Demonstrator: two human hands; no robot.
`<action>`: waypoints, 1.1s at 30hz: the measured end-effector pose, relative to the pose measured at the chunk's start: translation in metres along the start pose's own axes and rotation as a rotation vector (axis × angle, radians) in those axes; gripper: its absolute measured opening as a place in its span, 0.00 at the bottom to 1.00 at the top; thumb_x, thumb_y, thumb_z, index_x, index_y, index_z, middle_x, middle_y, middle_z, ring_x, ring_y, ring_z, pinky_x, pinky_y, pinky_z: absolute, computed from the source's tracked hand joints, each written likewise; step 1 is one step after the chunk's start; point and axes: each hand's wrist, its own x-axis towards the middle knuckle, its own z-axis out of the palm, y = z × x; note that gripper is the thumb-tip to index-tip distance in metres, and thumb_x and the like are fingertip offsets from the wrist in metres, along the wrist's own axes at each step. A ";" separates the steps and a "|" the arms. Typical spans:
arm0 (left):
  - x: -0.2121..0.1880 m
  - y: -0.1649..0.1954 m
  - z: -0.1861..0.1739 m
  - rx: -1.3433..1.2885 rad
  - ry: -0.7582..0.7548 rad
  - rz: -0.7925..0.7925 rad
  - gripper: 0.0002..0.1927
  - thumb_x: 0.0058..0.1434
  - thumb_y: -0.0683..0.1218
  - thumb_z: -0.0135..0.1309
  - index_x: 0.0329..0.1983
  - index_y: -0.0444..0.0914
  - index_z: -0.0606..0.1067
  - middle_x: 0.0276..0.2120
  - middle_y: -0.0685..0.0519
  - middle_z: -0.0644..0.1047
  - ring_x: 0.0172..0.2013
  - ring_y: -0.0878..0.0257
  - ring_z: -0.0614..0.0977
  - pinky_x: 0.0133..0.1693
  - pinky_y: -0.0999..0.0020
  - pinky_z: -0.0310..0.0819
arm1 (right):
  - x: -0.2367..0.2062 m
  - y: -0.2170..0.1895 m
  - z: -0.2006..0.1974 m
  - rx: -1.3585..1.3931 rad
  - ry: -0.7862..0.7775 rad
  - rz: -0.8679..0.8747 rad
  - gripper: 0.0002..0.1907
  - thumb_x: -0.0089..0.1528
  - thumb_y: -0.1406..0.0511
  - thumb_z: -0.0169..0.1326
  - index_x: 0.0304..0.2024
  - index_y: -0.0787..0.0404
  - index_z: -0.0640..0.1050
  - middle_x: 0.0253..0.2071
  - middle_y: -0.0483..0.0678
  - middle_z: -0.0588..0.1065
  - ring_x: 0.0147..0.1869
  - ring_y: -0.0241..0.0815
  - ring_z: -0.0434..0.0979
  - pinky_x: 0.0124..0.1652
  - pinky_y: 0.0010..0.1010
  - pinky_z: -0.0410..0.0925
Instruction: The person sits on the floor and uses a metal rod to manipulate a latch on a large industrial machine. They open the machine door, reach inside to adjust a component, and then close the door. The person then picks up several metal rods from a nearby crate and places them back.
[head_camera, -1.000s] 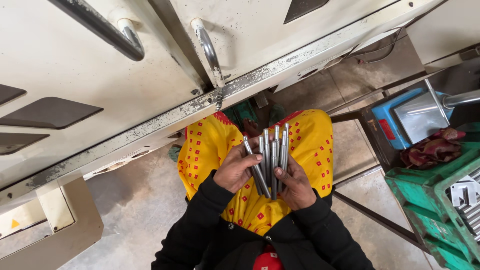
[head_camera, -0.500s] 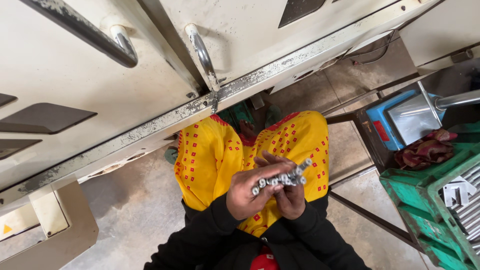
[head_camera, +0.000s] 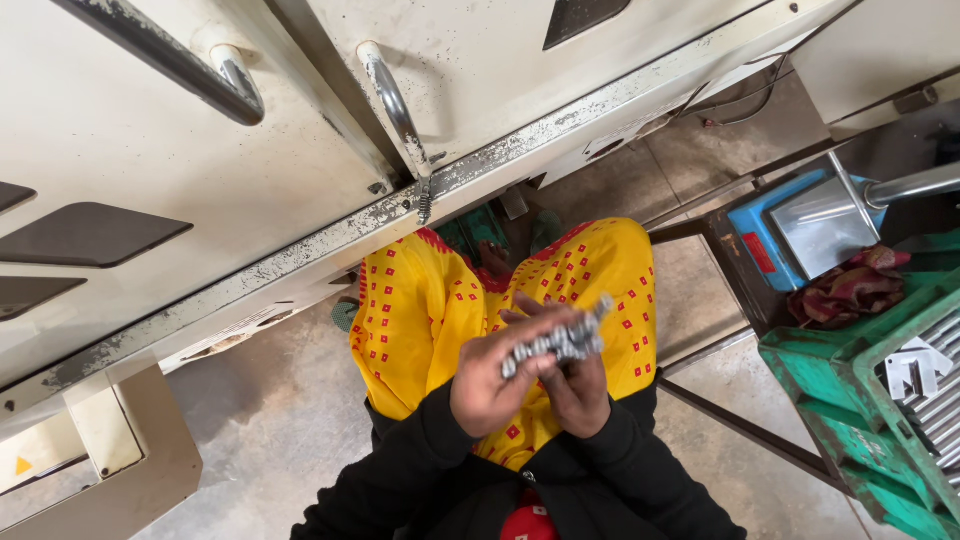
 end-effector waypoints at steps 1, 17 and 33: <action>0.000 -0.004 0.001 -0.039 0.052 -0.106 0.21 0.74 0.41 0.49 0.68 0.33 0.69 0.59 0.45 0.78 0.58 0.54 0.82 0.59 0.65 0.77 | 0.000 0.000 -0.001 0.018 0.021 0.065 0.31 0.70 0.67 0.52 0.71 0.60 0.56 0.70 0.59 0.67 0.74 0.55 0.70 0.70 0.48 0.66; 0.025 -0.045 -0.030 -0.661 0.218 -0.489 0.31 0.72 0.49 0.44 0.74 0.31 0.57 0.72 0.35 0.61 0.72 0.44 0.63 0.71 0.51 0.53 | -0.071 -0.062 -0.099 -0.064 0.687 0.378 0.18 0.66 0.66 0.57 0.56 0.67 0.74 0.40 0.51 0.78 0.38 0.38 0.78 0.38 0.28 0.73; 0.060 -0.100 -0.026 -0.402 0.236 -0.785 0.28 0.71 0.49 0.40 0.72 0.33 0.61 0.64 0.41 0.70 0.65 0.49 0.71 0.62 0.50 0.62 | -0.290 -0.168 -0.384 -0.736 1.575 0.222 0.19 0.59 0.76 0.59 0.54 0.69 0.75 0.45 0.57 0.80 0.45 0.50 0.81 0.46 0.40 0.74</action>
